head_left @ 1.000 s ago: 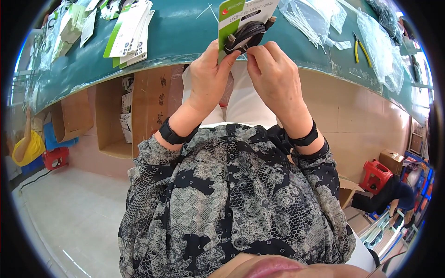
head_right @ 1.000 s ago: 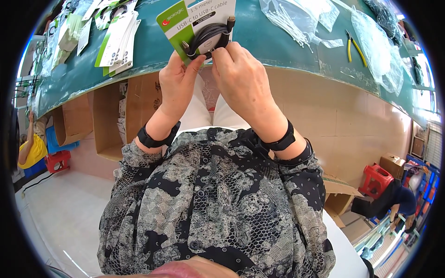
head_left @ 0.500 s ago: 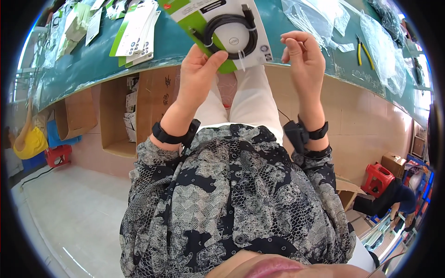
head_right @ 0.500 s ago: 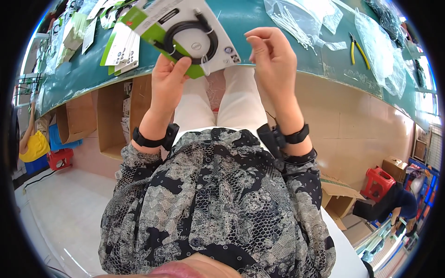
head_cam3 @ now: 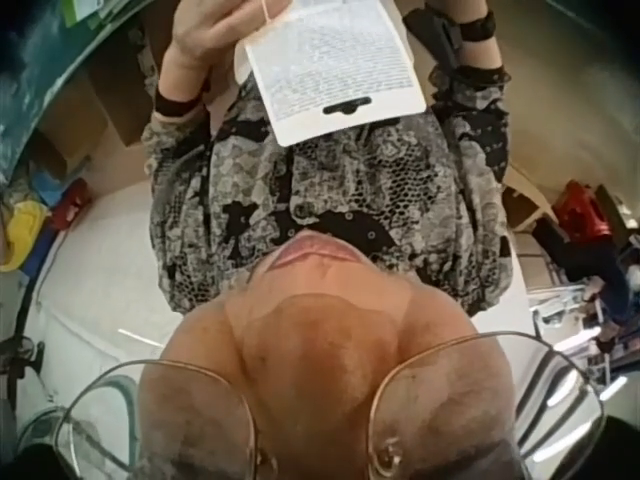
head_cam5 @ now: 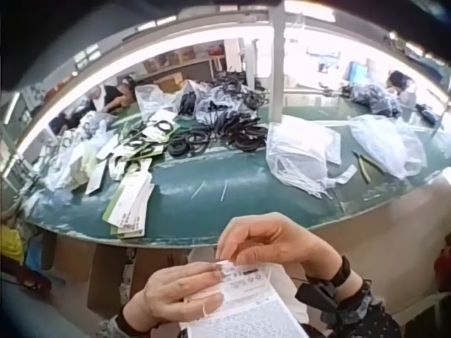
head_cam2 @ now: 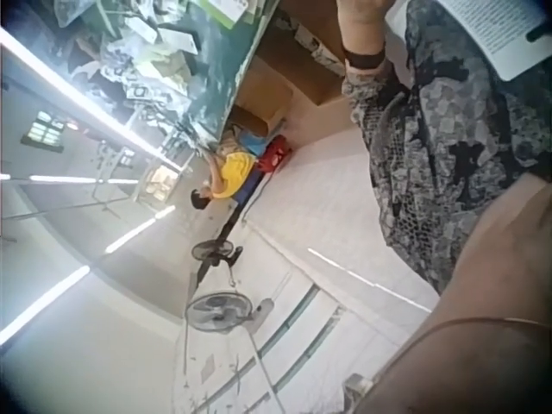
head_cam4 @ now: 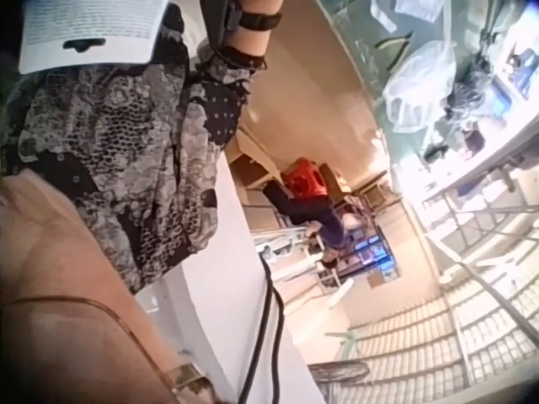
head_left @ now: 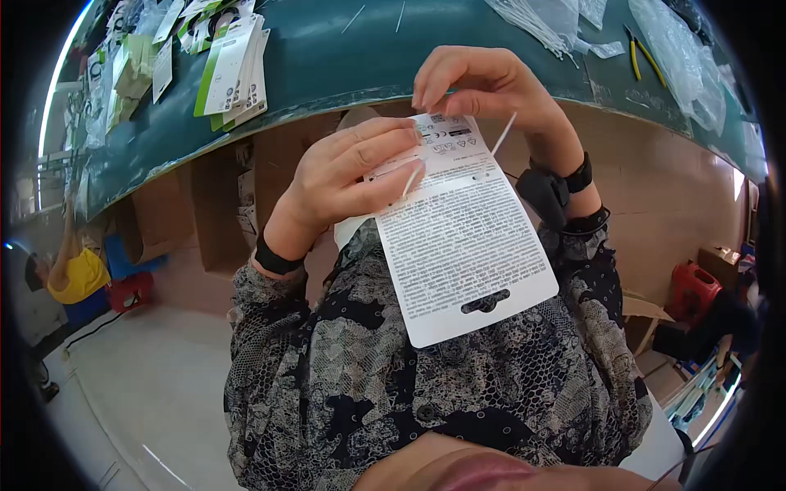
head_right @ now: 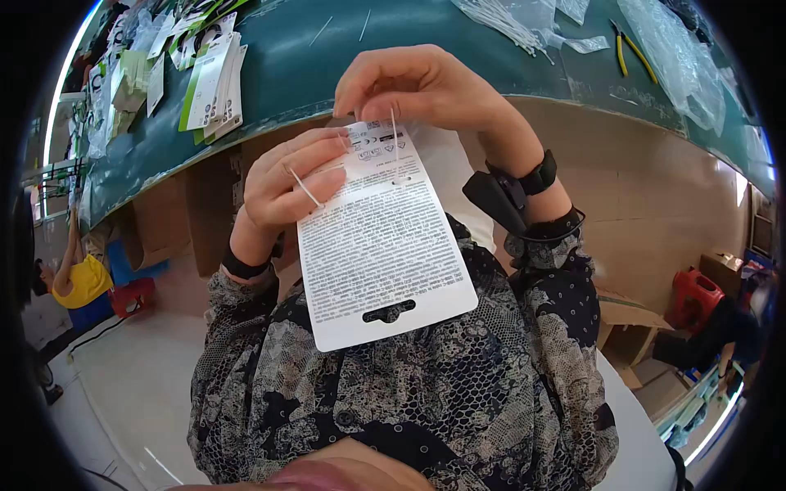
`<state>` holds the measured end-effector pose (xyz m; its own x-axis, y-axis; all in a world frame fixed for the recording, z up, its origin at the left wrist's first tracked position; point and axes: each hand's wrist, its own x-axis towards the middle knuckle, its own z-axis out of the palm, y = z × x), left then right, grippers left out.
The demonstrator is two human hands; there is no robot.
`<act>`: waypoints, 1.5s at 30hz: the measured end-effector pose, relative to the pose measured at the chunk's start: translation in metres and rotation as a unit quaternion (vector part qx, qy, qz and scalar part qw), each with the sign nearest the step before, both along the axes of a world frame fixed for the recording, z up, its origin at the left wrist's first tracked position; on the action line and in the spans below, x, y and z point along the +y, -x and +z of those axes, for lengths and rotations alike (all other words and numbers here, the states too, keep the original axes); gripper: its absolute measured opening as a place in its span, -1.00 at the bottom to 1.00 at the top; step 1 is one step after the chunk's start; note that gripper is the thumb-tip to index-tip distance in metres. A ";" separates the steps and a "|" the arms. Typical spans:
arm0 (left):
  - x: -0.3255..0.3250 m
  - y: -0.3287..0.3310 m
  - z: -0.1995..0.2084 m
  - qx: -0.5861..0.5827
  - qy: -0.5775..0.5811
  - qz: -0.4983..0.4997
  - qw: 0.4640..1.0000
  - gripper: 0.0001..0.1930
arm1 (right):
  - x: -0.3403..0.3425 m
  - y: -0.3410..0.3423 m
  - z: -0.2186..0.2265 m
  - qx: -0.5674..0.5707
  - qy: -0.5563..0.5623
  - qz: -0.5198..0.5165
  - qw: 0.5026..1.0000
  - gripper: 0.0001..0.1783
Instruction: The person places a cable onto a cardboard backing and threads a zip tie through the card to secure it. They tighten the tie by hand, flip the assembly over to check the back, and repeat the process with a second tie before setting it aside.
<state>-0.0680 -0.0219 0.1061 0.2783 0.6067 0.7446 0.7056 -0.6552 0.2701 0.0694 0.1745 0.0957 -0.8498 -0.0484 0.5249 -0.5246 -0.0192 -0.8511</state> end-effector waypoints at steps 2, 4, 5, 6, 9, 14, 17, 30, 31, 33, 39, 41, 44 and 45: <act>0.002 0.000 0.004 0.039 -0.015 -0.001 0.999 -0.72 | -0.003 -0.001 0.011 -0.012 -0.080 0.000 0.997 -0.84; 0.005 0.002 0.005 0.059 -0.014 -0.002 0.998 -0.70 | -0.004 -0.004 0.014 -0.020 -0.121 -0.002 0.992 -0.85; 0.003 0.002 0.006 0.080 -0.012 0.001 0.997 -0.68 | -0.006 -0.004 0.016 -0.049 -0.108 -0.017 0.993 -0.86; 0.002 0.004 0.007 0.102 -0.011 0.004 0.995 -0.66 | -0.008 -0.005 0.017 -0.078 -0.095 -0.031 0.992 -0.87; 0.005 0.016 0.001 0.024 -0.012 0.028 0.999 -0.68 | -0.010 -0.004 0.015 -0.115 -0.053 -0.132 0.983 -0.89; -0.015 0.005 -0.031 -0.378 0.019 0.169 0.910 -0.79 | -0.058 -0.008 -0.013 -0.104 0.025 -0.370 0.923 -0.88; 0.005 -0.008 -0.035 -0.309 0.011 0.222 0.925 -0.77 | -0.088 0.000 -0.023 -0.011 -0.147 -0.455 0.878 -0.82; -0.004 0.010 -0.019 -0.176 -0.066 0.250 0.950 -0.71 | -0.057 0.001 -0.083 0.027 0.505 -0.135 0.852 -0.48; 0.001 0.017 -0.015 -0.117 -0.082 0.240 0.960 -0.69 | -0.053 -0.014 -0.074 0.020 0.488 -0.202 0.849 -0.48; 0.000 0.013 -0.008 -0.114 -0.134 0.216 0.961 -0.66 | -0.055 -0.013 -0.047 -0.056 0.346 -0.233 0.907 -0.49; -0.005 0.001 0.008 -0.081 -0.106 0.178 0.975 -0.66 | -0.075 0.018 -0.003 0.055 0.065 -0.336 0.938 -0.64; -0.009 -0.002 0.007 -0.057 -0.095 0.164 0.980 -0.65 | -0.071 0.008 -0.006 0.050 0.055 -0.328 0.942 -0.64; -0.010 -0.005 0.008 0.003 -0.071 0.140 0.988 -0.64 | -0.067 -0.002 -0.008 0.047 0.043 -0.306 0.950 -0.65; -0.012 -0.006 0.010 0.003 -0.068 0.143 0.987 -0.63 | -0.068 -0.007 -0.004 -0.009 0.088 -0.292 0.952 -0.64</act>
